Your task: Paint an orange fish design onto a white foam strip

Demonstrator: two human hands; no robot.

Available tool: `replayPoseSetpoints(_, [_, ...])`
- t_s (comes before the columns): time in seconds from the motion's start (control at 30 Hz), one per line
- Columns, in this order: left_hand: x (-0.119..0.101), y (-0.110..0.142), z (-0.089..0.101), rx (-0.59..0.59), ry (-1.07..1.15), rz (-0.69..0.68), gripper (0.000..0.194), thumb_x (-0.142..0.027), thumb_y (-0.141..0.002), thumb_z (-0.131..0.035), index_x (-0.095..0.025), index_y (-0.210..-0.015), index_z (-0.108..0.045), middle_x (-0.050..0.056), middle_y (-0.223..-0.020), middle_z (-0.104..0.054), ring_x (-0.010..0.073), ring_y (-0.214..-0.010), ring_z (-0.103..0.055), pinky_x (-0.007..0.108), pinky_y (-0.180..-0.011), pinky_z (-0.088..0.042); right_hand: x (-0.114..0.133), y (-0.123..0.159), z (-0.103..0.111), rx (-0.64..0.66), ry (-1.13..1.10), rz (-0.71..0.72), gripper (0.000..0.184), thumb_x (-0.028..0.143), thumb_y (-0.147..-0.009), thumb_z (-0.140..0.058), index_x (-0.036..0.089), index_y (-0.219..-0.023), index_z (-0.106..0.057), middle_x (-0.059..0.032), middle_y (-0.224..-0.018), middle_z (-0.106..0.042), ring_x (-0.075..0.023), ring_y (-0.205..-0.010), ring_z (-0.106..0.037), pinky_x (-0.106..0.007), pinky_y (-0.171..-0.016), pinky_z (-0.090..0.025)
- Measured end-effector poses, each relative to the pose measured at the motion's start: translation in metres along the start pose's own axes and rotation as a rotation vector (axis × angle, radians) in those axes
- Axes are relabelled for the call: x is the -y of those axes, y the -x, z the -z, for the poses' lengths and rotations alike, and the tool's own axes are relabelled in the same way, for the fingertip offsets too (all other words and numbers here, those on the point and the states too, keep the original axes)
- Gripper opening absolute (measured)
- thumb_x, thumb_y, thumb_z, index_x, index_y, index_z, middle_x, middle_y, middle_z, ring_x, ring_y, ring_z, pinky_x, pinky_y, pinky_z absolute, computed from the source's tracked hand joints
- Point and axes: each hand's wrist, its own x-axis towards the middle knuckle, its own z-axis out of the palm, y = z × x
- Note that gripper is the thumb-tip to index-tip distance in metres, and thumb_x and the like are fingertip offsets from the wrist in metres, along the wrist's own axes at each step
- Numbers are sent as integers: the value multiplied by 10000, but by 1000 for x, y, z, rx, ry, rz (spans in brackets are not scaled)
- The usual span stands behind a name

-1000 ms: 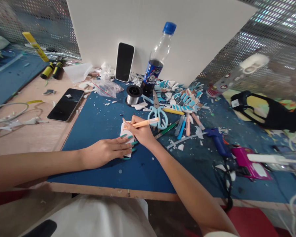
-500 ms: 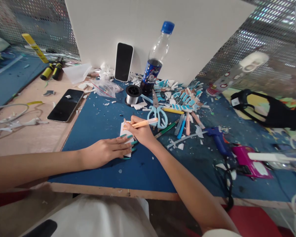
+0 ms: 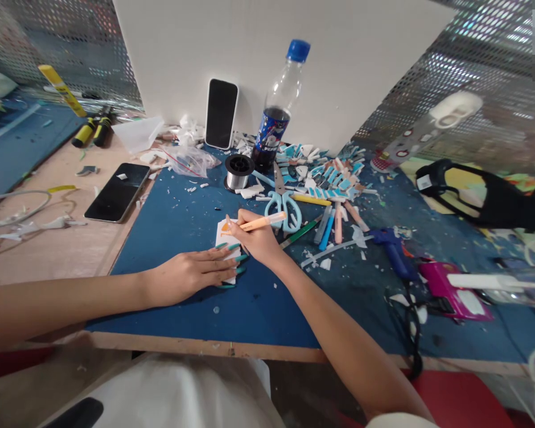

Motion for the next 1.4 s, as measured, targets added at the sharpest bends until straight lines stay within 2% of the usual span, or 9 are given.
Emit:
replayPoseSetpoints(0.3, [0,-1,2,29,-30,-6,313,-151,-934,-416,-112,-1217,-543,90,-1303,-535,245,-1237,-476,363,-1043,-437,-3,1,5,2,46,61,412,424,-828,-554,213,-556,-329,66,-442,-345,-85,-428,-330,-245,-452,-283])
replayPoseSetpoints(0.57, [0,-1,1,23,-13,-5,310,-158,-936,-414,-112,-1211,-548,88,-1308,-532,246,-1248,-465,362,-1055,-426,-5,3,7,-16,48,22,397,404,-817,-568,211,-562,-333,62,-453,-360,-84,-428,-341,-235,-435,-269])
replayPoseSetpoints(0.83, [0,-1,3,63,6,3,321,-140,-935,-407,-110,-1231,-530,88,-1328,-511,245,-1282,-418,376,-1073,-406,-6,6,12,-8,24,6,376,355,-836,-557,211,-577,-325,92,-409,-350,-63,-318,-348,-224,-373,-264])
replayPoseSetpoints(1.17, [0,-1,4,49,-20,-16,318,-142,-931,-417,-97,-1223,-536,91,-1315,-525,260,-1260,-446,375,-1060,-421,-6,6,15,-22,15,-2,347,278,-839,-550,210,-584,-326,97,-409,-377,-52,-289,-370,-209,-354,-292])
replayPoseSetpoints(1.4, [0,-1,5,52,-13,-8,315,-149,-930,-426,-117,-1224,-535,83,-1320,-520,251,-1269,-433,368,-1065,-414,-7,7,16,-42,6,-23,364,285,-838,-547,213,-575,-307,101,-386,-366,-53,-270,-365,-208,-342,-292])
